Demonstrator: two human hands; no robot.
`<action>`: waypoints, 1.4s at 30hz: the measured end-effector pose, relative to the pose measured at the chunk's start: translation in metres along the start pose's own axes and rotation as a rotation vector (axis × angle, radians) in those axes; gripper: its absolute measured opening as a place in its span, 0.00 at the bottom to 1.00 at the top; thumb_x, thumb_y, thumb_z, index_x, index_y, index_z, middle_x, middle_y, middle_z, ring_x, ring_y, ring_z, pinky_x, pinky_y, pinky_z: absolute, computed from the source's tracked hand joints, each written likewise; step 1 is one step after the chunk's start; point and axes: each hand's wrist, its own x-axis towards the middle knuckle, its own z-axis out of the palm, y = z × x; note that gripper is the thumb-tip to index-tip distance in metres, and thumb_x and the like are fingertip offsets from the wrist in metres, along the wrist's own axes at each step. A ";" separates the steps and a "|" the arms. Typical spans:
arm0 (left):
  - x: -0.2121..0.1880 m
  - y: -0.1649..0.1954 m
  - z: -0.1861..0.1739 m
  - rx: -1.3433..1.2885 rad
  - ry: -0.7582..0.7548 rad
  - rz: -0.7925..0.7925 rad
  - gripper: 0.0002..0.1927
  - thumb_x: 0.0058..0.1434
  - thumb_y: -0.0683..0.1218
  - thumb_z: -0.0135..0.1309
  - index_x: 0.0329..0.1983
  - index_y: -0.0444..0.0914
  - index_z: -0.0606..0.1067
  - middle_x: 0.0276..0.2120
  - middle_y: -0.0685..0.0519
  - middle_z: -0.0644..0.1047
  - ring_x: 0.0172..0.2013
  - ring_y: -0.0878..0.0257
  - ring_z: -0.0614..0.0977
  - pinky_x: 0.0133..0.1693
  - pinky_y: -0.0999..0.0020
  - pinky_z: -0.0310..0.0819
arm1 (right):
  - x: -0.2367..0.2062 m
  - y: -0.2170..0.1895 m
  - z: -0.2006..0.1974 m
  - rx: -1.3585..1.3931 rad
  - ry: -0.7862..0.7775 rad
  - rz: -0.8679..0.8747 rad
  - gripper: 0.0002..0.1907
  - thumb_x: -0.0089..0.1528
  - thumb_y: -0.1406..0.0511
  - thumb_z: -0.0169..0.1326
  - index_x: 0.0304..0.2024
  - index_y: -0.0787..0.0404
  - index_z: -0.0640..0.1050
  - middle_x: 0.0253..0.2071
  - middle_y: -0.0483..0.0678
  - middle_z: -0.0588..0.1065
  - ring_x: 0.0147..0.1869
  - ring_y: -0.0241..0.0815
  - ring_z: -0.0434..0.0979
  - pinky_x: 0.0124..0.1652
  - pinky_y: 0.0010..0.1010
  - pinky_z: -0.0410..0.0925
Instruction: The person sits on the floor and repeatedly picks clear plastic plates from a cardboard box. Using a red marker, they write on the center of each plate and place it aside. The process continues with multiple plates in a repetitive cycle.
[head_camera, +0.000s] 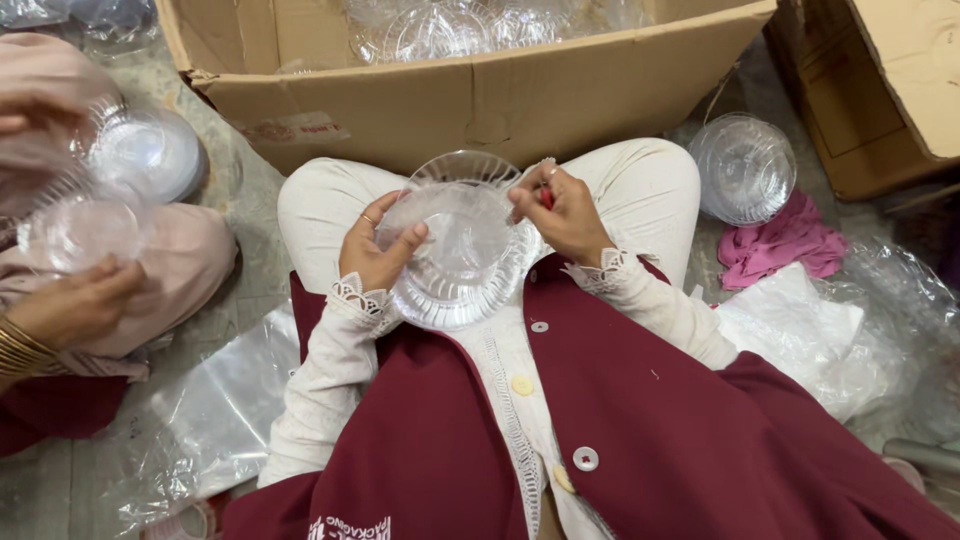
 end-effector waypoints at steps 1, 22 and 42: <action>-0.002 -0.002 0.000 0.000 -0.003 -0.047 0.27 0.65 0.44 0.63 0.65 0.32 0.70 0.51 0.50 0.78 0.45 0.67 0.81 0.46 0.75 0.77 | -0.004 0.002 -0.003 -0.016 0.018 0.038 0.09 0.70 0.65 0.55 0.40 0.65 0.73 0.22 0.48 0.70 0.23 0.25 0.63 0.25 0.21 0.57; -0.006 0.011 -0.063 -0.239 0.340 -0.135 0.20 0.74 0.47 0.56 0.61 0.31 0.67 0.40 0.38 0.81 0.30 0.57 0.83 0.30 0.66 0.80 | -0.014 -0.017 -0.069 0.253 0.565 -0.115 0.09 0.73 0.63 0.52 0.41 0.61 0.69 0.32 0.51 0.81 0.20 0.25 0.61 0.21 0.19 0.56; 0.000 0.014 -0.004 0.012 -0.123 -0.177 0.29 0.69 0.47 0.58 0.71 0.36 0.68 0.40 0.47 0.82 0.34 0.67 0.80 0.34 0.73 0.78 | -0.005 -0.005 -0.014 0.069 0.118 0.094 0.07 0.68 0.66 0.54 0.40 0.62 0.70 0.29 0.47 0.80 0.20 0.24 0.62 0.20 0.19 0.57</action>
